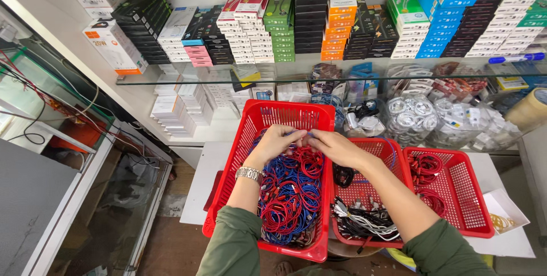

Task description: The person sorts tangled USB cables from a large red basket into two smaller red baskets by color. They pick up individual cables, untangle them, and place them into the appropriate basket based on whether the cable is red or blue.

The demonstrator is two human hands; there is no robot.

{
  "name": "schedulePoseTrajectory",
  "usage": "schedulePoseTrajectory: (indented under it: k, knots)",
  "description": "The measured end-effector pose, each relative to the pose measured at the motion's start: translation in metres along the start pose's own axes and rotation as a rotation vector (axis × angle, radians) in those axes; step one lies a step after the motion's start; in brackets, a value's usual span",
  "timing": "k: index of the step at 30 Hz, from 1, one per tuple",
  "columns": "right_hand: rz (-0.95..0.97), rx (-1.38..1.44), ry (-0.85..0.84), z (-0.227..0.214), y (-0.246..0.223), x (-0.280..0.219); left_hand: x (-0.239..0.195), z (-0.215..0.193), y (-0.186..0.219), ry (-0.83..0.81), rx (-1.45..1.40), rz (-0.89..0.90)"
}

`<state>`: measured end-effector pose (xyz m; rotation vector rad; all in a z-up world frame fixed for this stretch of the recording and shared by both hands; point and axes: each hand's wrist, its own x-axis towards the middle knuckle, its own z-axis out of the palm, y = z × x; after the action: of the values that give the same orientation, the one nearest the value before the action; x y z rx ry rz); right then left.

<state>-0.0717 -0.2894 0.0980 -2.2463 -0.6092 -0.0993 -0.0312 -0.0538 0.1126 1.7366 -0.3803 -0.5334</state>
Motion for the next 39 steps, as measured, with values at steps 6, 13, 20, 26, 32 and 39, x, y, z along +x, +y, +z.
schedulePoseTrajectory:
  k: [6,13,20,26,32,39]
  knots:
    - [0.316,0.252,0.318,-0.046,0.033,0.011,-0.020,-0.013,-0.004,-0.032,-0.121,-0.038]
    - [0.558,0.067,0.357,0.025,0.036,0.023,-0.023,0.000,0.011,-0.016,-0.863,0.228]
    - [0.264,0.503,-0.631,0.081,-0.048,0.004,-0.010,-0.032,0.012,0.253,0.163,0.233]
    - [0.210,0.287,-0.159,-0.001,0.006,0.032,-0.035,0.008,-0.009,0.337,0.999,0.509]
    - [0.161,0.241,0.053,-0.012,0.033,0.024,-0.044,0.053,0.001,0.290,1.320,0.740]
    - [0.289,0.311,0.153,-0.017,0.040,0.015,-0.033,0.063,-0.014,0.237,1.360,0.624]
